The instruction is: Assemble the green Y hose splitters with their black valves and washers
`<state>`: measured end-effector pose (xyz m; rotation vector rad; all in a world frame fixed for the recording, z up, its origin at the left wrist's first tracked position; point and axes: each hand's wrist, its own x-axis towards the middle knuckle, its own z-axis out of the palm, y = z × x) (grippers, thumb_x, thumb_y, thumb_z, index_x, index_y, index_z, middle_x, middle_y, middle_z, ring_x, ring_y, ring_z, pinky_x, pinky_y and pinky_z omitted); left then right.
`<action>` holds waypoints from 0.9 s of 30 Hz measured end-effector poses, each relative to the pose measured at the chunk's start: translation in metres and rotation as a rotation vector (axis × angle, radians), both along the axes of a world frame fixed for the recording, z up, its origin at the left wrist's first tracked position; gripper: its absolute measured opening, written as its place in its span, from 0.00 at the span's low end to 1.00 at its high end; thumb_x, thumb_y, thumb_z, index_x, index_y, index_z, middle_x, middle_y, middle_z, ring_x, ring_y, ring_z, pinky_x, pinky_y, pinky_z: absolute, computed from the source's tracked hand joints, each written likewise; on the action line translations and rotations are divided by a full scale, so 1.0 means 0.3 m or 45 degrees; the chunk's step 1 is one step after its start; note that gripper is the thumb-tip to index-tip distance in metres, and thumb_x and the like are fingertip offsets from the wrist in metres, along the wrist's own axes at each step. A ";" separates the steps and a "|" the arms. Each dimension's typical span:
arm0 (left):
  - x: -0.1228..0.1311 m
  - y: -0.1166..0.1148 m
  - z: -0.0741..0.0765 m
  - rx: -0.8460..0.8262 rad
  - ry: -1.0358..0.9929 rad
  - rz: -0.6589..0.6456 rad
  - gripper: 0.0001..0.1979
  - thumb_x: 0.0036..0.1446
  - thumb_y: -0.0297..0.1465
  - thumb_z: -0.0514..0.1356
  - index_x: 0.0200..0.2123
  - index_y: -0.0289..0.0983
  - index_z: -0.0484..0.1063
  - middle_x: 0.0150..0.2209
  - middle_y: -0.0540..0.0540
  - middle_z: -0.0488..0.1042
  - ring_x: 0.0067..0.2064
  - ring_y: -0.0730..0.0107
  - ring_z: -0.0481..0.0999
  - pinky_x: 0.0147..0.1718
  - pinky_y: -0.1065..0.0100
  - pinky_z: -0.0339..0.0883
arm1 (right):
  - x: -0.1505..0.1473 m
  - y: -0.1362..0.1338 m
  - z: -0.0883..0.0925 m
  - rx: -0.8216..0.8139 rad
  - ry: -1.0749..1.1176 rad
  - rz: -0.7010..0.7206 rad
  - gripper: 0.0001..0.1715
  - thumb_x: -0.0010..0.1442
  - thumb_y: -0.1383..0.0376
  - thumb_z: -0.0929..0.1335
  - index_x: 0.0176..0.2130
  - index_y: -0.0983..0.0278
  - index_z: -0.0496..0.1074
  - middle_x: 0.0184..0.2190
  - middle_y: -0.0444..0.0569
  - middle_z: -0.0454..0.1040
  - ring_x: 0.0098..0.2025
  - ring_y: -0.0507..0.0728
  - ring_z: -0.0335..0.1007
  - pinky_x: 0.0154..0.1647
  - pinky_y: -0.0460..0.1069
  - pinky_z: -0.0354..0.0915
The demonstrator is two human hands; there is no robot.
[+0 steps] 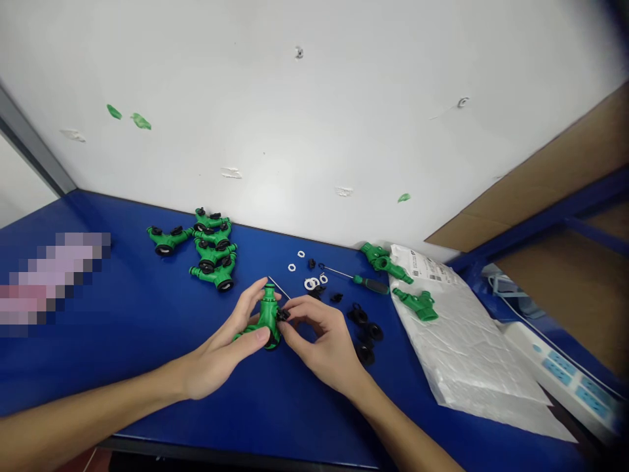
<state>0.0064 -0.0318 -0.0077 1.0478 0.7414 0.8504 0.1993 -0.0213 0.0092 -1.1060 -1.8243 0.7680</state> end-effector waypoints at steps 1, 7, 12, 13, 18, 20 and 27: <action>0.003 -0.001 0.002 -0.005 0.016 0.009 0.31 0.63 0.40 0.57 0.67 0.57 0.49 0.70 0.48 0.49 0.71 0.51 0.42 0.65 0.47 0.44 | 0.000 -0.001 0.002 0.055 -0.065 0.001 0.06 0.59 0.67 0.68 0.29 0.62 0.71 0.34 0.50 0.75 0.30 0.53 0.72 0.32 0.48 0.70; 0.009 -0.002 0.018 0.081 0.154 0.032 0.34 0.62 0.40 0.59 0.68 0.55 0.48 0.69 0.47 0.54 0.70 0.50 0.48 0.66 0.47 0.42 | 0.011 -0.005 0.002 0.220 -0.370 0.110 0.07 0.65 0.69 0.62 0.36 0.63 0.68 0.36 0.53 0.73 0.38 0.57 0.71 0.40 0.51 0.68; -0.002 -0.006 0.019 0.231 0.198 -0.017 0.34 0.62 0.38 0.58 0.68 0.54 0.47 0.70 0.47 0.52 0.69 0.47 0.50 0.66 0.46 0.43 | 0.021 -0.007 0.022 0.091 -0.468 0.157 0.14 0.69 0.66 0.57 0.34 0.63 0.66 0.30 0.48 0.69 0.32 0.55 0.66 0.35 0.49 0.63; -0.003 -0.008 0.017 0.261 0.205 -0.036 0.34 0.63 0.38 0.58 0.68 0.54 0.47 0.70 0.48 0.52 0.69 0.46 0.50 0.65 0.46 0.43 | 0.022 -0.008 0.025 0.062 -0.454 0.175 0.15 0.70 0.65 0.57 0.33 0.63 0.65 0.29 0.47 0.69 0.31 0.54 0.66 0.34 0.49 0.62; -0.006 -0.024 0.005 0.444 0.281 -0.053 0.38 0.63 0.36 0.58 0.70 0.51 0.40 0.70 0.45 0.51 0.70 0.45 0.47 0.66 0.44 0.41 | 0.011 -0.021 0.018 -0.095 -0.294 0.119 0.19 0.69 0.62 0.59 0.27 0.64 0.64 0.23 0.42 0.64 0.25 0.51 0.60 0.28 0.47 0.57; -0.006 -0.026 0.005 0.528 0.326 -0.059 0.40 0.63 0.36 0.58 0.70 0.49 0.36 0.70 0.43 0.49 0.70 0.45 0.45 0.66 0.43 0.40 | 0.003 -0.024 0.010 -0.145 -0.230 0.079 0.21 0.69 0.60 0.59 0.26 0.64 0.63 0.20 0.41 0.62 0.23 0.50 0.57 0.24 0.46 0.55; -0.002 -0.019 0.016 0.533 0.417 -0.104 0.38 0.66 0.39 0.53 0.70 0.47 0.32 0.71 0.41 0.47 0.70 0.47 0.45 0.66 0.45 0.40 | -0.021 -0.033 -0.021 -0.107 0.113 -0.112 0.06 0.63 0.64 0.67 0.38 0.64 0.72 0.27 0.45 0.74 0.27 0.52 0.70 0.31 0.47 0.69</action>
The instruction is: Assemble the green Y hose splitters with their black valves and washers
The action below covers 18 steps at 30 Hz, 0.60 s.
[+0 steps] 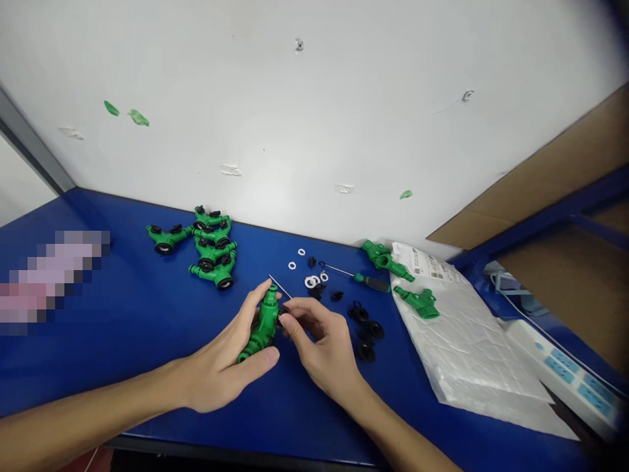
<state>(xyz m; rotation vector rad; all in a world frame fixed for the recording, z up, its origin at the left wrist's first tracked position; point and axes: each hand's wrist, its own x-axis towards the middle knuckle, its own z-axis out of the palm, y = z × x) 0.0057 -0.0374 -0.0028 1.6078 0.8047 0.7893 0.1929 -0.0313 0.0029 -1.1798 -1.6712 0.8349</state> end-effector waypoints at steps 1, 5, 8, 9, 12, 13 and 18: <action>0.002 0.000 0.002 -0.002 0.001 0.011 0.38 0.66 0.39 0.53 0.70 0.47 0.32 0.71 0.41 0.48 0.70 0.48 0.46 0.66 0.45 0.41 | -0.004 -0.002 -0.006 -0.001 0.046 -0.007 0.07 0.62 0.64 0.67 0.40 0.64 0.73 0.27 0.46 0.75 0.27 0.52 0.72 0.31 0.47 0.70; 0.004 -0.001 -0.001 0.022 0.045 0.026 0.38 0.67 0.38 0.52 0.70 0.46 0.31 0.71 0.40 0.46 0.70 0.47 0.47 0.66 0.45 0.42 | -0.016 -0.005 -0.028 -0.035 0.158 0.016 0.06 0.60 0.64 0.70 0.39 0.63 0.74 0.30 0.47 0.77 0.29 0.53 0.73 0.34 0.49 0.73; -0.005 0.003 -0.012 0.139 0.120 -0.035 0.40 0.67 0.37 0.52 0.70 0.47 0.26 0.72 0.40 0.41 0.70 0.46 0.45 0.65 0.43 0.44 | -0.018 0.004 -0.029 -0.157 0.310 0.030 0.07 0.57 0.62 0.72 0.34 0.63 0.73 0.27 0.45 0.76 0.28 0.53 0.72 0.34 0.48 0.73; -0.009 0.005 -0.015 0.190 0.149 -0.051 0.41 0.66 0.36 0.52 0.70 0.48 0.24 0.72 0.40 0.40 0.70 0.45 0.45 0.65 0.43 0.46 | -0.018 0.009 -0.027 -0.215 0.365 0.047 0.08 0.56 0.61 0.73 0.32 0.63 0.72 0.26 0.44 0.75 0.27 0.52 0.72 0.33 0.48 0.72; -0.015 0.009 -0.019 0.302 0.226 -0.053 0.43 0.65 0.36 0.55 0.70 0.47 0.25 0.71 0.38 0.41 0.69 0.42 0.48 0.63 0.43 0.51 | -0.012 0.020 -0.021 -0.366 0.463 0.124 0.13 0.54 0.59 0.74 0.27 0.64 0.70 0.21 0.42 0.73 0.24 0.51 0.70 0.31 0.47 0.71; -0.014 0.009 -0.017 0.307 0.243 -0.037 0.43 0.64 0.37 0.55 0.70 0.46 0.27 0.71 0.38 0.42 0.69 0.42 0.50 0.63 0.43 0.51 | -0.010 0.022 -0.021 -0.376 0.469 0.135 0.14 0.54 0.59 0.74 0.26 0.64 0.70 0.21 0.42 0.72 0.24 0.51 0.70 0.31 0.47 0.71; 0.003 -0.002 0.008 0.190 0.236 0.030 0.41 0.65 0.42 0.53 0.70 0.44 0.29 0.71 0.38 0.44 0.69 0.44 0.48 0.64 0.41 0.47 | -0.006 0.019 -0.034 -0.202 0.359 0.084 0.06 0.56 0.62 0.73 0.32 0.63 0.74 0.25 0.43 0.73 0.27 0.50 0.69 0.33 0.46 0.69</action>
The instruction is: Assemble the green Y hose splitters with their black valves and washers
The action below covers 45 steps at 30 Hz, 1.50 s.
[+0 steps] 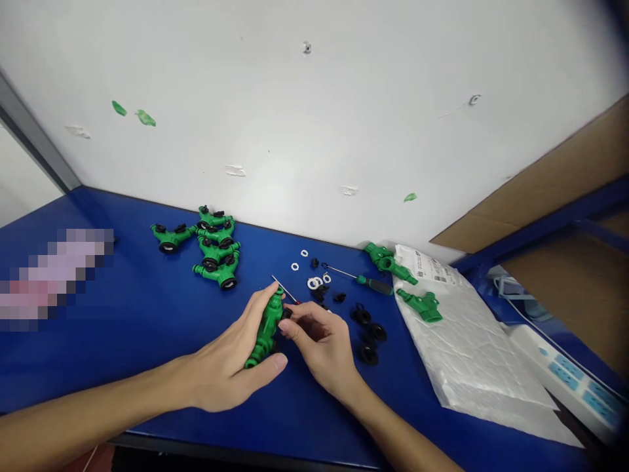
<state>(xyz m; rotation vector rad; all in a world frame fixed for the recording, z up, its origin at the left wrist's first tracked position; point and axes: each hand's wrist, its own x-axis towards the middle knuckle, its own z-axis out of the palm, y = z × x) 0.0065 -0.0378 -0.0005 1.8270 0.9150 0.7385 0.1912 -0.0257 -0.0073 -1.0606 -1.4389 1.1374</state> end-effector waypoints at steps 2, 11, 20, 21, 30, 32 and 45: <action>0.005 -0.002 0.009 -0.029 0.000 0.002 0.41 0.64 0.43 0.53 0.70 0.43 0.29 0.71 0.37 0.44 0.69 0.44 0.49 0.64 0.41 0.47 | -0.003 0.002 0.000 -0.022 0.009 0.008 0.07 0.56 0.62 0.73 0.31 0.63 0.74 0.24 0.42 0.72 0.26 0.50 0.68 0.31 0.46 0.68; 0.012 0.007 0.033 -0.307 -0.323 0.039 0.41 0.63 0.43 0.55 0.70 0.46 0.32 0.69 0.41 0.51 0.69 0.47 0.48 0.65 0.47 0.45 | -0.008 0.013 0.013 -0.122 0.121 0.015 0.16 0.53 0.60 0.75 0.42 0.62 0.78 0.26 0.43 0.73 0.27 0.51 0.68 0.32 0.48 0.69; 0.018 0.042 0.039 -0.912 -0.853 0.126 0.36 0.60 0.43 0.59 0.67 0.54 0.46 0.65 0.43 0.52 0.57 0.49 0.67 0.56 0.45 0.60 | 0.112 0.076 0.059 0.068 -0.251 -0.203 0.18 0.60 0.54 0.68 0.40 0.66 0.76 0.29 0.48 0.75 0.26 0.52 0.69 0.28 0.47 0.68; 0.018 0.048 0.046 -0.956 -0.922 0.143 0.34 0.60 0.43 0.59 0.66 0.53 0.49 0.63 0.43 0.55 0.55 0.49 0.68 0.54 0.44 0.63 | 0.140 0.090 0.065 0.091 -0.340 -0.234 0.17 0.60 0.54 0.68 0.38 0.66 0.76 0.29 0.48 0.75 0.26 0.52 0.70 0.28 0.47 0.67; 0.005 0.064 0.047 -0.963 -1.000 0.150 0.28 0.61 0.41 0.57 0.63 0.50 0.57 0.60 0.42 0.59 0.56 0.45 0.66 0.51 0.43 0.64 | 0.108 0.069 0.071 0.303 -0.775 0.089 0.10 0.62 0.61 0.67 0.38 0.64 0.76 0.28 0.48 0.75 0.27 0.52 0.68 0.29 0.48 0.65; 0.005 0.050 0.031 -0.900 -0.837 0.113 0.31 0.61 0.42 0.58 0.65 0.52 0.53 0.65 0.44 0.55 0.64 0.43 0.58 0.57 0.42 0.56 | 0.061 0.041 0.071 0.228 -0.568 0.117 0.13 0.61 0.60 0.68 0.42 0.65 0.75 0.27 0.46 0.74 0.26 0.51 0.68 0.28 0.47 0.66; 0.000 0.017 0.030 -0.572 -0.455 0.088 0.35 0.63 0.41 0.56 0.68 0.52 0.43 0.67 0.44 0.54 0.68 0.45 0.51 0.63 0.44 0.46 | 0.047 0.013 0.083 0.002 -0.110 0.070 0.13 0.57 0.61 0.73 0.42 0.63 0.79 0.24 0.43 0.73 0.24 0.50 0.70 0.25 0.46 0.71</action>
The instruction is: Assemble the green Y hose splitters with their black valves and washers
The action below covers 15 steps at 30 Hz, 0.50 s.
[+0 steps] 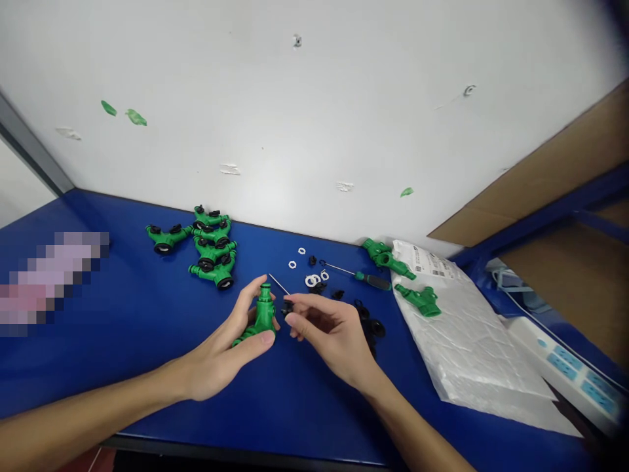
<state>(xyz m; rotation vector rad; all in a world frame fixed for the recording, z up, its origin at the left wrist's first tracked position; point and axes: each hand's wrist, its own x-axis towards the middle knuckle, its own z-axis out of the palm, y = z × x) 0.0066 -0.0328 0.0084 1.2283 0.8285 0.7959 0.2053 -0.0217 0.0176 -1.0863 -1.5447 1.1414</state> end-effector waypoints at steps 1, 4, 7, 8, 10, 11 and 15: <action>-0.001 0.000 -0.005 -0.022 -0.042 -0.026 0.34 0.64 0.41 0.56 0.68 0.53 0.43 0.67 0.45 0.55 0.68 0.46 0.50 0.63 0.45 0.47 | -0.001 0.001 -0.001 0.064 -0.047 0.042 0.12 0.58 0.62 0.72 0.43 0.62 0.79 0.25 0.44 0.73 0.25 0.51 0.71 0.26 0.46 0.71; -0.002 0.005 -0.020 -0.101 -0.153 -0.086 0.33 0.65 0.40 0.54 0.68 0.54 0.43 0.67 0.46 0.54 0.67 0.50 0.54 0.62 0.49 0.50 | -0.002 0.003 -0.007 0.283 -0.190 0.134 0.12 0.62 0.65 0.69 0.45 0.59 0.79 0.30 0.47 0.75 0.27 0.51 0.73 0.30 0.47 0.73; 0.000 0.013 -0.029 -0.215 -0.250 -0.097 0.31 0.65 0.41 0.54 0.67 0.55 0.46 0.66 0.45 0.54 0.62 0.51 0.62 0.57 0.51 0.59 | 0.004 0.006 -0.013 0.415 -0.256 0.146 0.14 0.64 0.67 0.68 0.47 0.56 0.79 0.33 0.48 0.75 0.28 0.51 0.74 0.31 0.47 0.73; 0.001 0.016 -0.029 -0.252 -0.276 -0.092 0.30 0.65 0.41 0.53 0.67 0.55 0.46 0.65 0.45 0.54 0.60 0.51 0.64 0.54 0.51 0.62 | 0.007 0.008 -0.014 0.441 -0.269 0.142 0.14 0.64 0.68 0.67 0.47 0.55 0.79 0.33 0.47 0.75 0.28 0.51 0.74 0.31 0.47 0.72; 0.002 0.019 -0.027 -0.319 -0.301 -0.088 0.29 0.65 0.41 0.53 0.67 0.56 0.48 0.63 0.44 0.57 0.58 0.51 0.65 0.50 0.52 0.64 | 0.011 0.010 -0.017 0.483 -0.293 0.133 0.15 0.64 0.67 0.67 0.47 0.54 0.79 0.34 0.47 0.74 0.28 0.51 0.73 0.30 0.47 0.71; 0.003 0.019 -0.024 -0.344 -0.308 -0.091 0.29 0.65 0.41 0.54 0.66 0.56 0.49 0.62 0.44 0.59 0.57 0.52 0.66 0.49 0.53 0.64 | 0.013 0.011 -0.018 0.501 -0.305 0.127 0.15 0.64 0.67 0.67 0.46 0.53 0.79 0.35 0.47 0.73 0.28 0.51 0.72 0.30 0.47 0.71; 0.013 0.016 -0.006 -0.417 -0.400 -0.084 0.29 0.63 0.42 0.56 0.65 0.52 0.52 0.56 0.43 0.63 0.51 0.55 0.68 0.44 0.55 0.65 | 0.011 0.009 -0.015 0.531 -0.316 0.138 0.15 0.64 0.68 0.66 0.45 0.52 0.80 0.38 0.49 0.72 0.29 0.50 0.71 0.30 0.48 0.70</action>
